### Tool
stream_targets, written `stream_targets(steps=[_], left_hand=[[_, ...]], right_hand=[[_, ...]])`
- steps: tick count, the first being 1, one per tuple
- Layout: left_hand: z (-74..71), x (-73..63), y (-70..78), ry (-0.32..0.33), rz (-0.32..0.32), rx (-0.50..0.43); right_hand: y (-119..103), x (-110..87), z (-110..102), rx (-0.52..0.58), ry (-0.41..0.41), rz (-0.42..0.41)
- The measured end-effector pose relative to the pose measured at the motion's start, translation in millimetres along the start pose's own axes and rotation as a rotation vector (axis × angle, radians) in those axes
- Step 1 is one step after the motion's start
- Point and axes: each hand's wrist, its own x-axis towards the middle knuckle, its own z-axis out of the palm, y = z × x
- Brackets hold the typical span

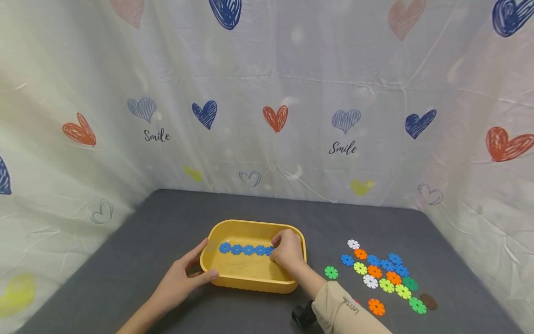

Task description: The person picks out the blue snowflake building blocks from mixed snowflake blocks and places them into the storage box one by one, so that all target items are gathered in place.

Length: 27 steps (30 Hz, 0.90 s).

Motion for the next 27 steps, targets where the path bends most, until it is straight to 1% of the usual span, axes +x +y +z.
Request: stream_targets(steps=[6,10,16,27], left_hand=[[-0.1,-0.1,-0.8,0.009,-0.001,0.001],[-0.1,-0.2,-0.9,0.009,-0.003,-0.001],[0.1,-0.5,0.0,0.01,-0.002,-0.002],[0.4,0.2,0.0,0.011,-0.008,-0.002]], right_hand=[[0.4,0.5,0.7,-0.006,0.015,-0.002],[-0.1,0.0,0.0,0.013,0.025,-0.001],[-1.5,-0.9,-1.9,0.052,0.022,0.024],[-0.7,-0.1,-2.4,0.065,0.017,0.039]])
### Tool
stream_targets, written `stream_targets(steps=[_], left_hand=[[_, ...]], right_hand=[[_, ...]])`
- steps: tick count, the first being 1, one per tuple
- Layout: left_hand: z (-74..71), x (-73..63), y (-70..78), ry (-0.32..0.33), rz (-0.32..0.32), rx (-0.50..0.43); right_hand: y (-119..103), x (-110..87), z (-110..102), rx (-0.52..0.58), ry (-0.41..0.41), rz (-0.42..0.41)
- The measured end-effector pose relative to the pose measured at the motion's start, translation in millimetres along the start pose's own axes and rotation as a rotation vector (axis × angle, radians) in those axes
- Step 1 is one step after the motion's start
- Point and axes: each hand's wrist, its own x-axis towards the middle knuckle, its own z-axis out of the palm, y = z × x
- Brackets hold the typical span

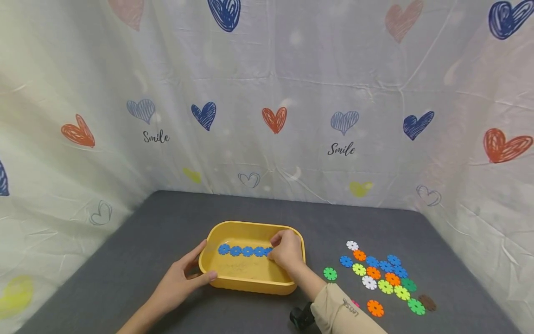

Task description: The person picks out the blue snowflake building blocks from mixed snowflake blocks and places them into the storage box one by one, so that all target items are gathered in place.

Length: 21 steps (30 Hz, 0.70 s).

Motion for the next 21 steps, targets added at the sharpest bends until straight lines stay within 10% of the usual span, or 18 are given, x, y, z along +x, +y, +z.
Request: stream_targets(steps=[21], left_hand=[[-1.0,-0.8,-0.5,-0.019,-0.003,-0.013]], right_hand=[[-1.2,-0.1,1.3,-0.014,0.021,0.001]])
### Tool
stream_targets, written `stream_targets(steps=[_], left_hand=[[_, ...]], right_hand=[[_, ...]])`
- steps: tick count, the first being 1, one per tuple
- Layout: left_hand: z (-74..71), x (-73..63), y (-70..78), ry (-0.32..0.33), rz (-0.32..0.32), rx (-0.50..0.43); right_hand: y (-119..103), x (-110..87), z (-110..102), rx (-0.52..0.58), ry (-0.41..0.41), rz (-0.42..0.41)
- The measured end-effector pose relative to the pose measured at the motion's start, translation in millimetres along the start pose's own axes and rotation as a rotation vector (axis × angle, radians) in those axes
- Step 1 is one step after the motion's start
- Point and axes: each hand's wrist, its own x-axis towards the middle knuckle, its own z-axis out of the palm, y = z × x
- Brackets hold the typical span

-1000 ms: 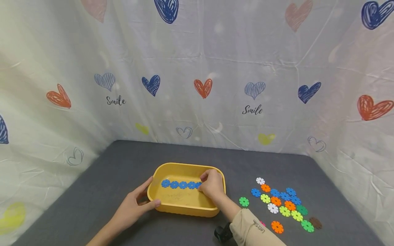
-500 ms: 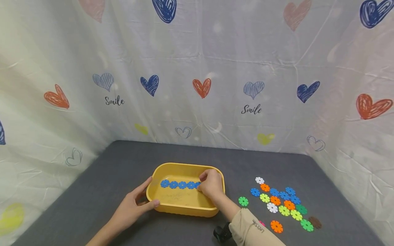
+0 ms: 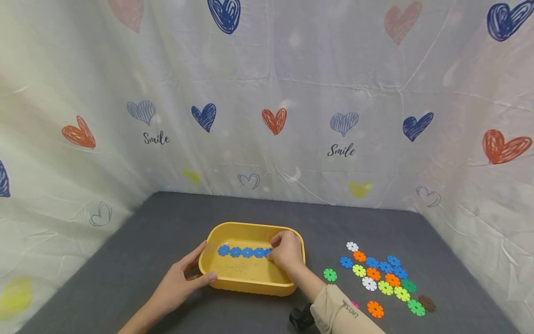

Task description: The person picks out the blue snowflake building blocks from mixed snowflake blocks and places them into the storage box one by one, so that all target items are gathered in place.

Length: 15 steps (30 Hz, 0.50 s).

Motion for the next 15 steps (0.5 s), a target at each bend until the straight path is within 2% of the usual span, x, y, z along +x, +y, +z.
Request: stream_targets(steps=[15], left_hand=[[1.4,0.3,-0.5,0.016,0.009,0.004]], right_hand=[[0.2,0.0,0.0,-0.01,0.005,0.0]])
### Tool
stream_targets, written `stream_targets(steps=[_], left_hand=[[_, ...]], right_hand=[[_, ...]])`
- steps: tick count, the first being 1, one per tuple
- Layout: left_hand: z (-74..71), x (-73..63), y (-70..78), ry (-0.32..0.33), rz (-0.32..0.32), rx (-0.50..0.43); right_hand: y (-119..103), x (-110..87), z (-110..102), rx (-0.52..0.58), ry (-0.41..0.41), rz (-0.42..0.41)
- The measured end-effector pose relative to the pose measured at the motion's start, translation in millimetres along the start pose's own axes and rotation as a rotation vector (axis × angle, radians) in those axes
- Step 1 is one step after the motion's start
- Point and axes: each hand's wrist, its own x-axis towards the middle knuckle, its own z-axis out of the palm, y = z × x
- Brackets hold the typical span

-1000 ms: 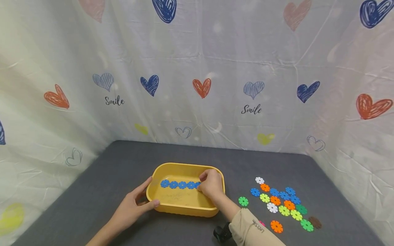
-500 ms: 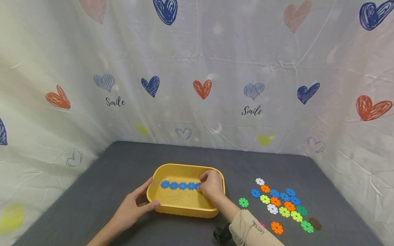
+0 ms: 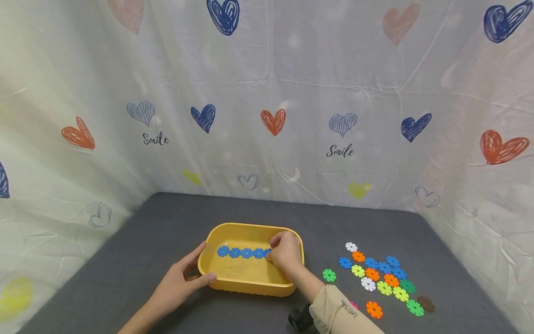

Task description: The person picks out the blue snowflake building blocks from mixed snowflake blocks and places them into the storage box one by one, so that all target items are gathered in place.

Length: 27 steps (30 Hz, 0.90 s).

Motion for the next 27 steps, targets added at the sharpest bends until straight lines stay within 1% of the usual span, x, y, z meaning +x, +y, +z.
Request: stream_targets(steps=[5,11,16,23,27], left_hand=[[0.1,0.5,-0.3,-0.007,0.005,-0.007],[0.5,1.1,-0.4,-0.003,0.005,-0.003],[0.7,1.2,-0.7,0.0,0.001,0.002],[0.2,0.9,-1.2,-0.003,0.004,-0.003],[-0.2,0.9,-1.2,-0.005,0.005,-0.009]], right_hand=[[-1,-1.0,-2,0.029,0.004,-0.013],[-5,-4.4,-6,0.113,-0.03,-0.038],[-6,-8.0,-10,0.126,-0.043,-0.055],[-10,-13.5,-23,0.152,-0.052,-0.082],[-10,-16.4,-32,0.193,-0.059,-0.071]])
